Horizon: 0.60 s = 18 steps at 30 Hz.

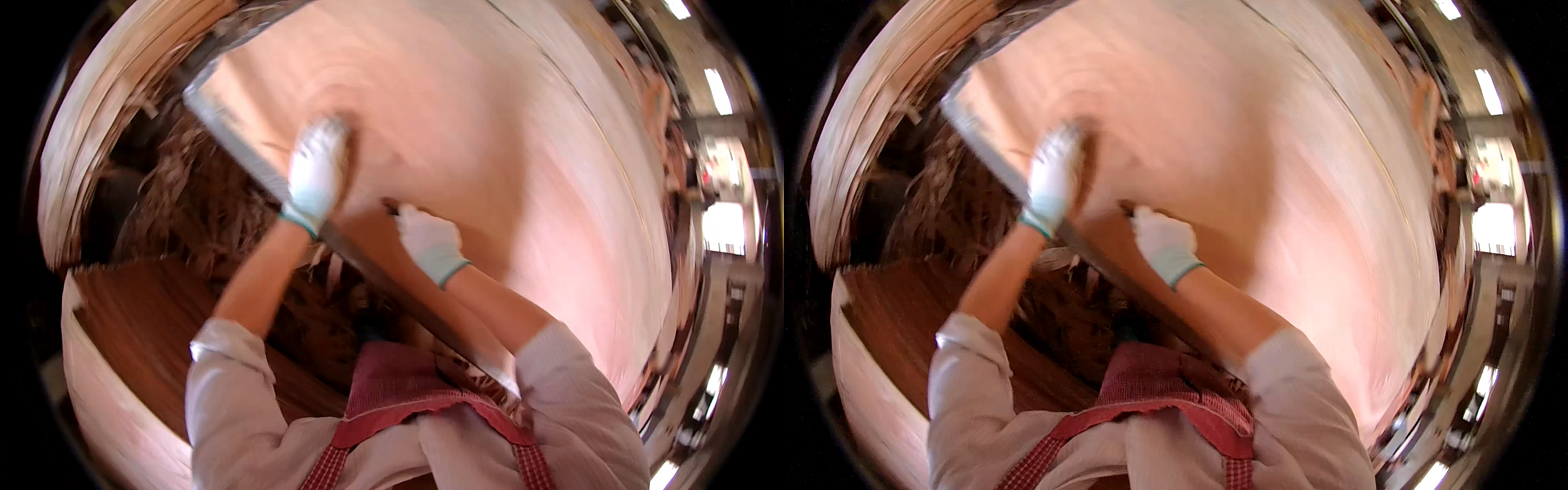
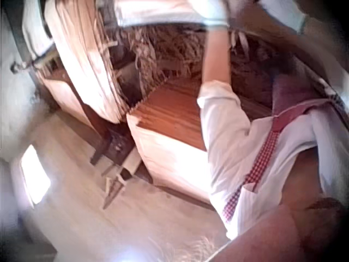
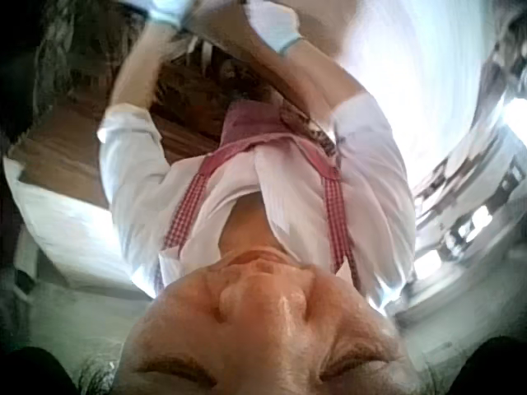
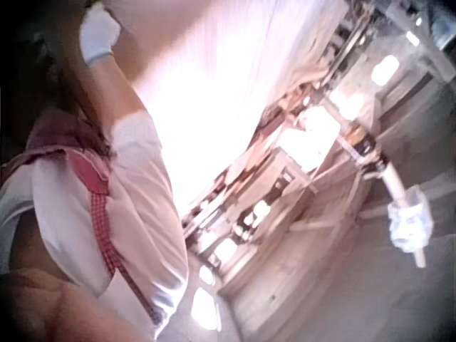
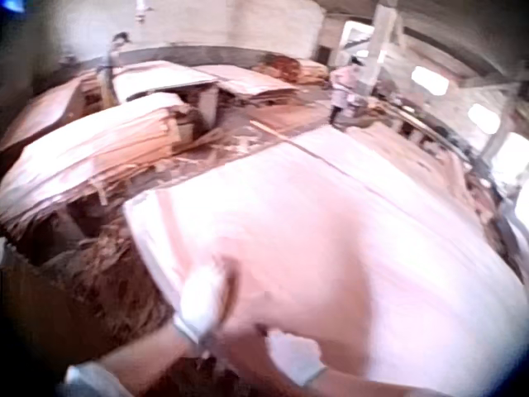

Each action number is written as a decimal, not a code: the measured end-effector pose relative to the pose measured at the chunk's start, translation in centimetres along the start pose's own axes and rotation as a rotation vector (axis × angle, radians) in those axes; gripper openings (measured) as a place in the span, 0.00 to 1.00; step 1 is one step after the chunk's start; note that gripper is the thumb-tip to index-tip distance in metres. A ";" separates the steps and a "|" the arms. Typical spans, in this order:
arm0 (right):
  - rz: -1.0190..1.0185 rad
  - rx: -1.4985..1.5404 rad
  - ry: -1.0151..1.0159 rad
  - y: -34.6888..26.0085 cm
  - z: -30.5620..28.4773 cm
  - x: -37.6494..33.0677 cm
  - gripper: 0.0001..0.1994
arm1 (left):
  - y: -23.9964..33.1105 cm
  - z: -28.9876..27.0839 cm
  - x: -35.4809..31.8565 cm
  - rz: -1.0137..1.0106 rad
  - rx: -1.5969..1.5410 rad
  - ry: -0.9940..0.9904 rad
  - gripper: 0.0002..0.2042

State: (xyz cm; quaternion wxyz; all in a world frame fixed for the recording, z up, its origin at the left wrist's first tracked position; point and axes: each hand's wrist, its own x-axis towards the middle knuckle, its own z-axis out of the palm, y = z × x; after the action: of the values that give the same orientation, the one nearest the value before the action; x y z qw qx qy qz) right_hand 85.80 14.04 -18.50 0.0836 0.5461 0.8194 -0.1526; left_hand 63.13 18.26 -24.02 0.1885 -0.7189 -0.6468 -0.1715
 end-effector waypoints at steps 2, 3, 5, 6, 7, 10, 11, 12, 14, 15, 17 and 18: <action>0.022 -0.061 0.062 1.8 0.8 -1.9 0.08 | 5.5 0.2 -1.7 -0.031 -0.372 -0.066 0.22; 0.019 -0.037 0.160 4.1 1.5 -4.7 0.09 | 6.1 0.0 -2.1 -0.062 -0.450 -0.097 0.22; 0.179 0.041 -0.066 8.8 0.9 -11.5 0.11 | 5.1 -0.6 -1.8 -0.159 -0.548 -0.163 0.21; 0.246 0.054 -0.107 11.7 1.3 -15.0 0.11 | 6.3 -1.0 -1.5 -0.181 -0.576 -0.185 0.21; 0.234 0.079 -0.070 13.3 1.9 -17.3 0.10 | 10.1 -1.9 -1.8 -0.105 -0.562 -0.199 0.21; 0.216 0.139 0.036 15.8 3.5 -20.9 0.09 | 21.5 -4.7 -3.0 0.120 -0.500 -0.216 0.21; 0.228 0.144 0.035 16.3 3.4 -22.4 0.09 | 24.4 -5.6 -3.9 0.185 -0.459 -0.222 0.21; 0.234 0.140 0.043 17.3 3.2 -23.5 0.09 | 26.5 -6.1 -4.1 0.245 -0.416 -0.213 0.21; 0.308 0.195 0.032 22.8 5.7 -30.5 0.07 | 27.4 -5.5 -4.2 0.233 -0.404 -0.178 0.22; 0.332 0.179 0.014 24.2 5.7 -32.6 0.07 | 27.9 -5.8 -4.6 0.222 -0.385 -0.166 0.22; 0.314 0.114 0.052 25.9 7.2 -34.7 0.07 | 32.5 -5.7 -7.6 0.259 -0.556 -0.132 0.21; 0.279 0.053 0.108 26.8 8.3 -34.7 0.07 | 35.7 -5.7 -7.8 0.279 -0.653 -0.100 0.21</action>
State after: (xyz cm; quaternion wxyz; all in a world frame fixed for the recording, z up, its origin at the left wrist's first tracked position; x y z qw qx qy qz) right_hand 123.75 -9.41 -20.05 0.0454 0.6641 0.7346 -0.1313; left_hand 97.82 5.38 -24.63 -0.0615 -0.8300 -0.4619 -0.3065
